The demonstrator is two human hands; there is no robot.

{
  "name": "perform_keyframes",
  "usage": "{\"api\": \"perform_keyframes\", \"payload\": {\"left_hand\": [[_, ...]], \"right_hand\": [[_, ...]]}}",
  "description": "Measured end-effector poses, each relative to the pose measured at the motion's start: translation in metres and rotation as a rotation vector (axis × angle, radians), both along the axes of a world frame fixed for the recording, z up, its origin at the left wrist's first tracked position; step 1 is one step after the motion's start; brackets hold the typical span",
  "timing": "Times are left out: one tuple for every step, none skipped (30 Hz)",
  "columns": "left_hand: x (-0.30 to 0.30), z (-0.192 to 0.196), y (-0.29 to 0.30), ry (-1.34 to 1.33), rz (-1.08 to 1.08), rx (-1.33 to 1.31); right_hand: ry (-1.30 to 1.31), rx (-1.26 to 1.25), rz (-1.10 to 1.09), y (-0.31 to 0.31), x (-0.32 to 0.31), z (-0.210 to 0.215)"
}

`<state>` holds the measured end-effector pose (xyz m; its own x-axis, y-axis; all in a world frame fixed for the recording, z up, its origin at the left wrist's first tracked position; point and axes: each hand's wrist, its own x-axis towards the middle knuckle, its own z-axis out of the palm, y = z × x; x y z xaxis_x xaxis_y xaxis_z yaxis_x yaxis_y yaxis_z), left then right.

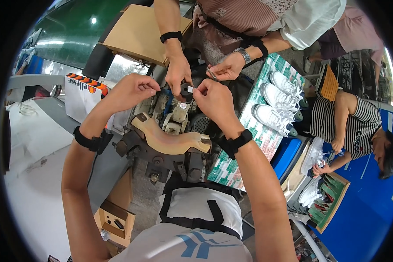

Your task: Cutting and attaching labels or components to shoes on an assembly line.

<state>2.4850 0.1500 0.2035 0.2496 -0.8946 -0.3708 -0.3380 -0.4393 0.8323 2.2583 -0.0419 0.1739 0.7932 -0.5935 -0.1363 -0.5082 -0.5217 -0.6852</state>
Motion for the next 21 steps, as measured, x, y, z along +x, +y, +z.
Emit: {"api": "perform_keyframes", "payload": {"left_hand": [[0.001, -0.002, -0.005, -0.034, -0.034, -0.004], [0.000, -0.004, -0.010, -0.068, -0.070, -0.008], [-0.004, -0.006, -0.014, -0.065, -0.070, -0.010], [-0.009, -0.009, -0.020, -0.054, -0.117, -0.105], [-0.014, -0.012, -0.026, -0.043, -0.165, -0.199], [-0.017, -0.015, -0.032, -0.044, -0.167, -0.202], [-0.023, -0.016, -0.037, -0.093, -0.205, -0.224], [-0.027, -0.017, -0.042, -0.143, -0.243, -0.244], [-0.031, -0.017, -0.046, -0.145, -0.236, -0.197], [-0.031, -0.020, -0.047, -0.148, -0.243, -0.197], [-0.031, -0.024, -0.048, -0.272, -0.307, -0.257], [-0.031, -0.028, -0.049, -0.397, -0.371, -0.316], [-0.034, -0.024, -0.051, -0.393, -0.383, -0.317], [-0.038, -0.018, -0.052, -0.414, -0.360, -0.331], [-0.041, -0.015, -0.054, -0.435, -0.337, -0.343], [-0.041, -0.017, -0.055, -0.435, -0.343, -0.342], [-0.041, -0.021, -0.054, -0.453, -0.339, -0.384], [-0.040, -0.024, -0.054, -0.470, -0.334, -0.427], [-0.041, -0.024, -0.054, -0.468, -0.335, -0.430], [-0.042, -0.024, -0.053, -0.412, -0.301, -0.386], [-0.042, -0.025, -0.053, -0.355, -0.265, -0.343]], "right_hand": [[0.033, 0.042, 0.013, -0.002, 0.002, -0.002], [0.066, 0.082, 0.024, -0.003, 0.003, -0.004], [0.069, 0.081, 0.023, -0.002, 0.002, -0.010], [-0.003, 0.311, -0.020, -0.001, 0.002, -0.015], [-0.077, 0.542, -0.064, -0.001, 0.001, -0.019], [-0.078, 0.539, -0.066, 0.000, -0.001, -0.022], [-0.112, 0.598, -0.081, 0.004, -0.003, -0.021], [-0.146, 0.657, -0.096, 0.008, -0.003, -0.021], [-0.141, 0.691, -0.098, 0.009, -0.003, -0.020], [-0.146, 0.690, -0.103, 0.010, -0.003, -0.020], [-0.166, 0.699, -0.092, 0.011, -0.004, -0.021], [-0.186, 0.709, -0.081, 0.013, -0.006, -0.022], [-0.203, 0.678, -0.067, 0.012, -0.008, -0.021], [-0.206, 0.679, -0.080, 0.013, -0.011, -0.020], [-0.203, 0.679, -0.084, 0.014, -0.013, -0.020], [-0.200, 0.680, -0.080, 0.016, -0.013, -0.016], [-0.203, 0.683, -0.085, 0.020, -0.012, -0.012], [-0.272, 0.592, -0.110, 0.027, -0.011, -0.007], [-0.336, 0.494, -0.133, 0.031, -0.012, -0.003], [-0.335, 0.491, -0.134, 0.032, -0.014, -0.002], [-0.295, 0.403, -0.103, 0.032, -0.016, -0.002]]}}
